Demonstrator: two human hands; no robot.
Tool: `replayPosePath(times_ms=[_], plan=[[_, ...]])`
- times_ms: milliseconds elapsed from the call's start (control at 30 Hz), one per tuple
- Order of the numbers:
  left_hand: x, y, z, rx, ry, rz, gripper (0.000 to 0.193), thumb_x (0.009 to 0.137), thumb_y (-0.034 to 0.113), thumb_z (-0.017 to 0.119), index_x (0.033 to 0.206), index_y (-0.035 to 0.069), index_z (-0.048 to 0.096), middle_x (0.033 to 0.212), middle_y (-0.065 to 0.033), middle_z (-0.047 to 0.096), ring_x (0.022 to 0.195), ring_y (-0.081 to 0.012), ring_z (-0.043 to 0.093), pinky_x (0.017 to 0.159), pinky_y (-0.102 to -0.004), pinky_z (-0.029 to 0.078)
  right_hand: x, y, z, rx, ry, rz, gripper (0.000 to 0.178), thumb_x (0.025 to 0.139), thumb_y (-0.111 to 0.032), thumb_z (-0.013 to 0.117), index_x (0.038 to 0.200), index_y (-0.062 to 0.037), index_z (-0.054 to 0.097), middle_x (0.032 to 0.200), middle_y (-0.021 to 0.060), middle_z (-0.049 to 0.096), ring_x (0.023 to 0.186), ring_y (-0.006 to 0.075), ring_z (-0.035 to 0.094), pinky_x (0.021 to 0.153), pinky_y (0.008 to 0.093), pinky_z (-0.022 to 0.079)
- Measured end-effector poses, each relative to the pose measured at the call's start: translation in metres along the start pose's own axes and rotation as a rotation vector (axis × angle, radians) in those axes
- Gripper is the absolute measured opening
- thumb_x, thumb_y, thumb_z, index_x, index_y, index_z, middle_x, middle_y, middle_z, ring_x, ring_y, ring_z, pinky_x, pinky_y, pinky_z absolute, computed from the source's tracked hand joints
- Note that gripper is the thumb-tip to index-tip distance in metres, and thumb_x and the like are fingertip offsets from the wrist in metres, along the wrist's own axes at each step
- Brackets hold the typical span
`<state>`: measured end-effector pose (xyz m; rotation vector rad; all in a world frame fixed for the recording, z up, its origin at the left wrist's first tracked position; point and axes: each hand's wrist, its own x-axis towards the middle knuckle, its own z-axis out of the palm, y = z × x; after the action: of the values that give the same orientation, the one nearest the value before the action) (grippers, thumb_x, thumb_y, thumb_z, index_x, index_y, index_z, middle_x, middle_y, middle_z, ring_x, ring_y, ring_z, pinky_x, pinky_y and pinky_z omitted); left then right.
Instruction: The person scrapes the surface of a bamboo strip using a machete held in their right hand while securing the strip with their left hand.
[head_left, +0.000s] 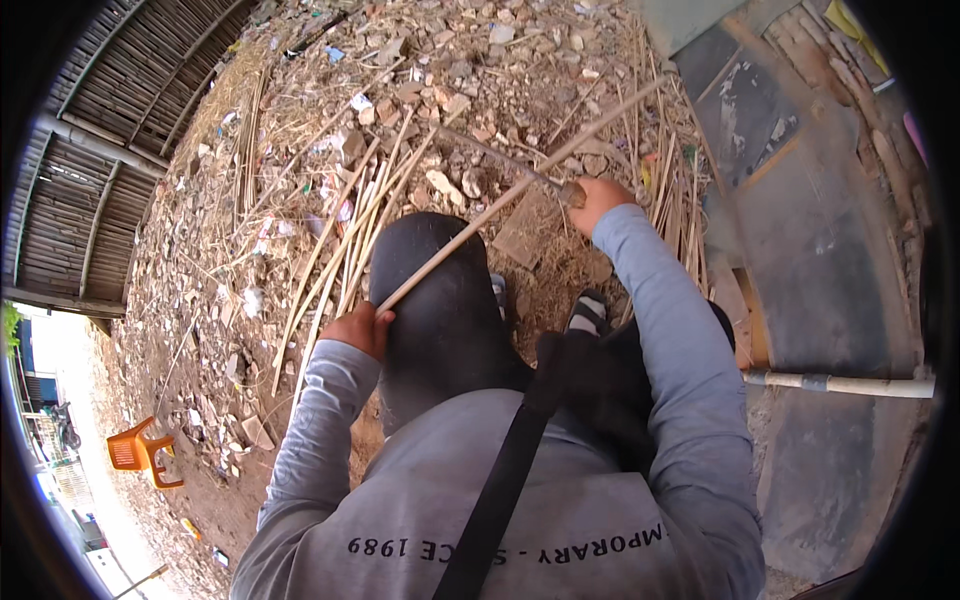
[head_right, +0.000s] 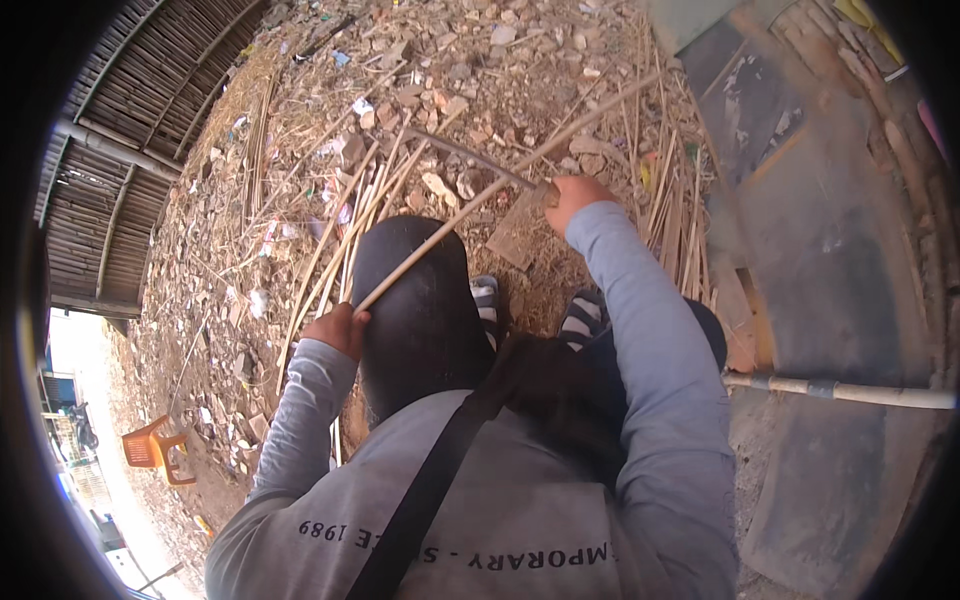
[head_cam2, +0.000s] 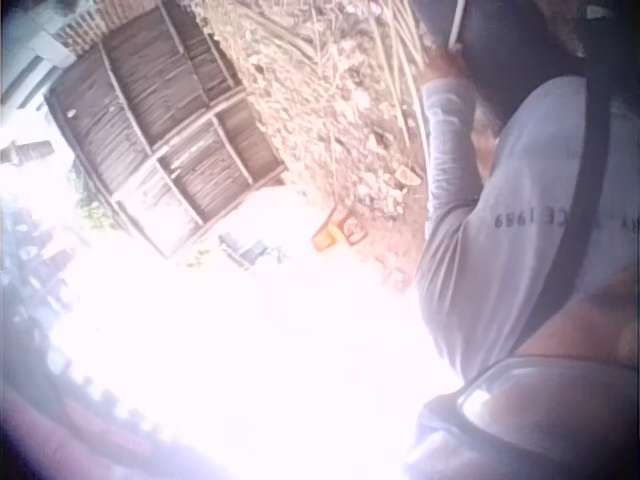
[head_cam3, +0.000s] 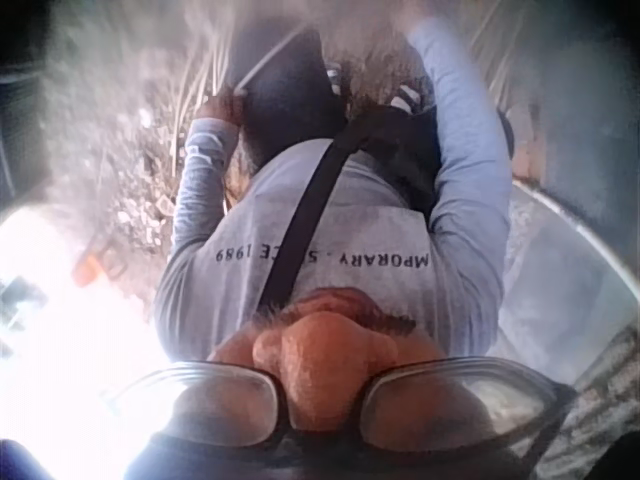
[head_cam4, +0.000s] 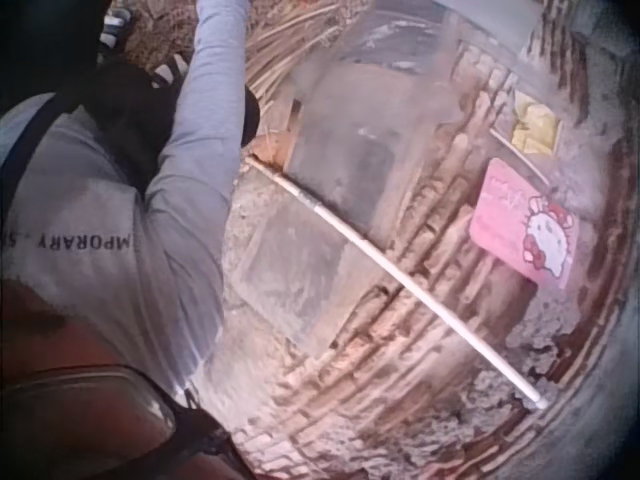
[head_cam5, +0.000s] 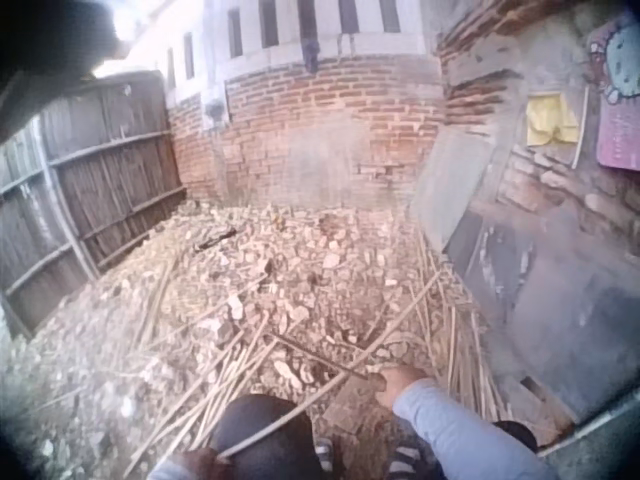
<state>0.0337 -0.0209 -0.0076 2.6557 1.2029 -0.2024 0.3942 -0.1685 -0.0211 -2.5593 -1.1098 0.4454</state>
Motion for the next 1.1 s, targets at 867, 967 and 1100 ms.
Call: replayPosePath(times_ms=[867, 967, 1100], plan=[[0.0, -0.009, -0.007, -0.051, -0.031, 0.051, 0.035, 0.094, 0.035, 0.049, 0.088, 0.001, 0.056, 0.078, -0.025, 0.062, 0.077, -0.0468, 0.06, 0.069, -0.0523, 0.046, 0.01, 0.043, -0.007, 0.153, 0.102, 0.156, 0.034, 0.071, -0.023, 0.069, 0.102, -0.0101, 0.067, 0.089, 0.0148, 0.068, 0.083, 0.0327, 0.064, 0.077, 0.039, 0.051], [-0.002, -0.01, -0.005, -0.004, -0.016, 0.035, 0.035, 0.093, 0.037, 0.051, 0.088, 0.002, 0.054, 0.078, -0.0244, 0.063, 0.075, -0.0454, 0.061, 0.067, -0.0521, 0.048, -0.004, 0.018, -0.009, 0.019, 0.019, -0.029, 0.029, 0.071, -0.022, 0.067, 0.097, -0.009, 0.066, 0.089, 0.0162, 0.067, 0.083, 0.0323, 0.065, 0.078, 0.0396, 0.051], [-0.002, -0.015, 0.013, -0.015, 0.051, 0.039, 0.036, 0.093, 0.039, 0.051, 0.087, 0.003, 0.052, 0.077, -0.0241, 0.064, 0.075, -0.0448, 0.062, 0.066, -0.0521, 0.048, -0.016, -0.005, -0.009, -0.009, -0.084, -0.2, 0.029, 0.07, -0.022, 0.068, 0.093, -0.0055, 0.065, 0.083, 0.0165, 0.067, 0.081, 0.0309, 0.066, 0.075, 0.0395, 0.052]])
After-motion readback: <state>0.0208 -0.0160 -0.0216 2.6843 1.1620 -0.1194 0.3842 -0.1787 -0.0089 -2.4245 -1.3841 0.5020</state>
